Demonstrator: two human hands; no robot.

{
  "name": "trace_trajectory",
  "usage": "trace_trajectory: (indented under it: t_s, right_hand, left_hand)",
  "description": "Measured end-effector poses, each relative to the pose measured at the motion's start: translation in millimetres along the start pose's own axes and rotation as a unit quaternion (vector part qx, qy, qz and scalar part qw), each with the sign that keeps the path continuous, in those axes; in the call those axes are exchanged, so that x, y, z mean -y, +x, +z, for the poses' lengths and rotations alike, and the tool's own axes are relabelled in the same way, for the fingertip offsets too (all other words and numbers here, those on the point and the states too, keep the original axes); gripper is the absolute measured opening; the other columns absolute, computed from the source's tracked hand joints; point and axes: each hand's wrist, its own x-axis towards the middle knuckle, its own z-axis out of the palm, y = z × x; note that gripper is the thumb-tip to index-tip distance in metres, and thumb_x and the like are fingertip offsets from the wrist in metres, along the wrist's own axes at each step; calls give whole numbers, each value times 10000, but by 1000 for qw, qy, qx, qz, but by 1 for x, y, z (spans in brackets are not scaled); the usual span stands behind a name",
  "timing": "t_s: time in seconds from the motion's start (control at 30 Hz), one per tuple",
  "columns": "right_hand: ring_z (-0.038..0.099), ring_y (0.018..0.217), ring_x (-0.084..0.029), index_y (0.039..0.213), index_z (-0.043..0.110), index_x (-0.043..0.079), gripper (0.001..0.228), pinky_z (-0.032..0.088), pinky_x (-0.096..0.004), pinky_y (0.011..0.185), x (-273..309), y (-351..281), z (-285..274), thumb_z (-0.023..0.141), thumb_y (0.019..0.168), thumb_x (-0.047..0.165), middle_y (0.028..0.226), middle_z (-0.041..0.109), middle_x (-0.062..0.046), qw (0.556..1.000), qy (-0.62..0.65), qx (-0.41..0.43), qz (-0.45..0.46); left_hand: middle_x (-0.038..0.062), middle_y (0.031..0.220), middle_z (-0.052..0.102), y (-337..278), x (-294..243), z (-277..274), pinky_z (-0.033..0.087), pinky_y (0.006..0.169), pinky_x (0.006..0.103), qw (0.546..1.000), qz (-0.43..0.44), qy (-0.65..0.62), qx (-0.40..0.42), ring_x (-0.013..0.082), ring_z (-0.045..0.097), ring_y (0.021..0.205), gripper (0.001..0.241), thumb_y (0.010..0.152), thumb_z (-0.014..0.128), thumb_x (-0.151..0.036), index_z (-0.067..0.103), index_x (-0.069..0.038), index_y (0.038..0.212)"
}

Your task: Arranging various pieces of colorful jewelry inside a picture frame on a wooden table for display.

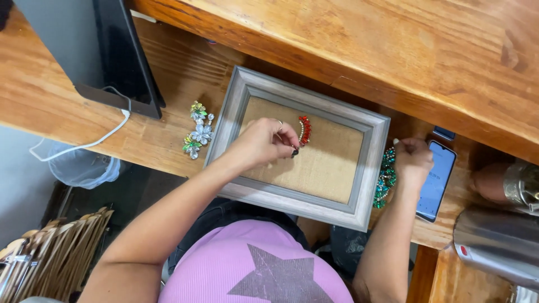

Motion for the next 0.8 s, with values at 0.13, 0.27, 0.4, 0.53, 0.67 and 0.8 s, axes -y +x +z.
trace_trajectory:
  t_s: [0.13,0.27,0.4,0.53,0.67,0.8]
  right_hand:
    - [724,717,-228,1011,781,206,109,628,-370,511,3,0,-5,814,932,273,881,753,-28,1000,11,8,5]
    - [717,851,-289,1096,765,58,158,638,-369,540,75,-43,-47,806,962,132,982,706,-145,995,71,-20,-67]
    - [710,930,-362,1095,749,10,141,565,-447,827,170,-109,-66,701,963,27,959,726,-218,963,158,105,-189]
    - [724,931,-304,1080,736,45,188,572,-420,846,232,-132,-50,700,895,51,957,749,-170,939,183,202,-209]
    - [727,994,-274,1168,655,119,326,579,-448,898,245,-127,-19,783,882,211,1026,724,-88,952,43,233,-191]
    - [730,995,-297,1086,680,95,235,577,-438,875,239,-122,4,782,906,206,994,757,-97,947,34,270,-172]
  left_hand:
    - [143,840,705,-2,26,7,611,726,349,999,13,-32,0,215,746,732,163,780,778,-25,787,-50,941]
    - [150,903,708,-25,25,6,643,703,320,997,42,29,-52,270,776,796,156,797,782,-20,792,-69,945]
    - [128,976,689,-54,17,8,652,737,296,998,21,26,-56,243,772,832,174,819,757,3,785,-52,982]
    - [99,1003,673,-74,24,11,654,750,280,998,11,21,-59,202,771,844,215,818,749,11,787,-64,1017]
    - [116,994,675,-86,22,7,650,770,272,994,12,-10,-106,212,778,832,209,816,755,30,783,-41,1011]
    - [82,994,667,-86,36,0,649,773,266,979,45,-5,-199,191,772,822,228,796,789,28,792,-69,1002]
